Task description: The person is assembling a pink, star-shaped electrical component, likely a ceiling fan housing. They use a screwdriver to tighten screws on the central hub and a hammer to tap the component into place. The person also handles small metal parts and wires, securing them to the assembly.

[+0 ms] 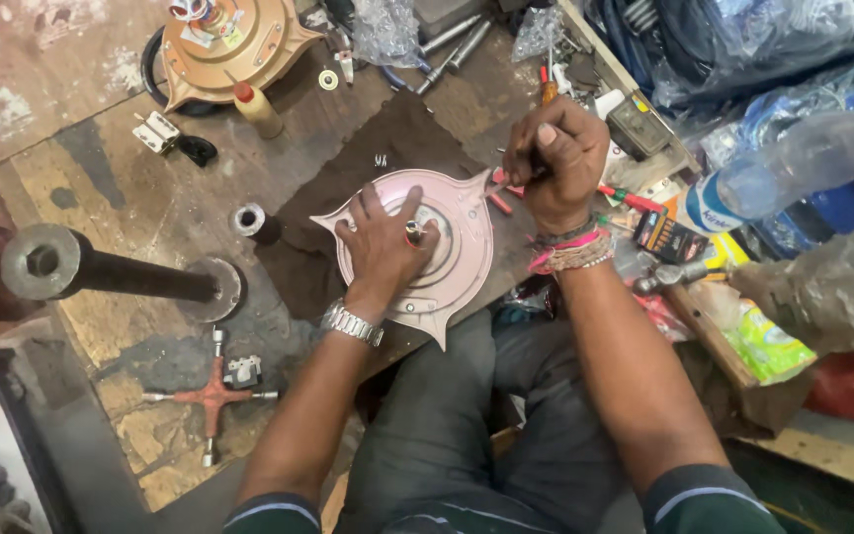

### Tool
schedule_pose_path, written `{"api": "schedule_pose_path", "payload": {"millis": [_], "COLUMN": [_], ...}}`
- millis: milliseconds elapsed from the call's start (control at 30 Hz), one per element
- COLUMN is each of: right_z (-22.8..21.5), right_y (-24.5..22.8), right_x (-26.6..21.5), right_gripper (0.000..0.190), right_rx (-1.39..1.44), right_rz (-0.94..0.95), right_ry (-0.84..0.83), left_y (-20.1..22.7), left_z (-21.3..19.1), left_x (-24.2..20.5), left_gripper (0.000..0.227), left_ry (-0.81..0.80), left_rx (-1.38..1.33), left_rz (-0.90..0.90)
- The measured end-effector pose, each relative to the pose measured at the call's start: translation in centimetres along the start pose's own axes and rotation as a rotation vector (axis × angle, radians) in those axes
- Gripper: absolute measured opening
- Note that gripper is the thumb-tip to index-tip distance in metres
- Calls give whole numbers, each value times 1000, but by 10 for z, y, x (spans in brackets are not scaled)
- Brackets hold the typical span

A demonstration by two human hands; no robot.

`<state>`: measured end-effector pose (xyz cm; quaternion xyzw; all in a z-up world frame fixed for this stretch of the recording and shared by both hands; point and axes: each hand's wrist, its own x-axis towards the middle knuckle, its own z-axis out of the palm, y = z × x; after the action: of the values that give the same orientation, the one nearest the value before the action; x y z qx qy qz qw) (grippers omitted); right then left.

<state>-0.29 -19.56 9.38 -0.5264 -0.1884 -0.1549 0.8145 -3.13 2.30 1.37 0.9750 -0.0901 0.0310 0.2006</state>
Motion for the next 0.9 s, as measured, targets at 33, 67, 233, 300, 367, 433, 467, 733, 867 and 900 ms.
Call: {"api": "schedule_pose_path", "payload": {"millis": [33, 67, 233, 300, 367, 433, 467, 733, 867, 900], "right_z": [1, 2, -7, -11, -13, -10, -9, -2, 2, 3], "right_y": [0, 1, 0, 3, 6, 8, 8, -6, -6, -6], "right_x": [3, 5, -3, 1, 7, 8, 7, -11, -9, -8], "right_gripper": [39, 40, 46, 50, 54, 51, 50, 70, 74, 74], "right_rx": [-8, -18, 71, 60, -43, -173, -237, -61, -67, -48], "right_rz": [16, 29, 177, 260, 373, 457, 500, 137, 197, 203], "right_ry": [-29, -51, -176, -255, -339, -242, -195, -106, -138, -146], "left_y": [-1, -3, -8, -6, -4, -3, -3, -6, -7, -7], "left_z": [2, 3, 10, 10, 7, 4, 2, 6, 7, 8], "left_x": [0, 1, 2, 3, 2, 3, 3, 3, 2, 2], "left_gripper": [58, 57, 54, 55, 56, 55, 55, 55, 55, 56], "left_ry": [13, 21, 53, 40, 34, 42, 39, 30, 42, 44], "left_rx": [2, -3, -29, -12, 0, 4, -4, 5, -3, -1], "left_rz": [34, 44, 86, 74, 72, 86, 84, 105, 100, 100]}}
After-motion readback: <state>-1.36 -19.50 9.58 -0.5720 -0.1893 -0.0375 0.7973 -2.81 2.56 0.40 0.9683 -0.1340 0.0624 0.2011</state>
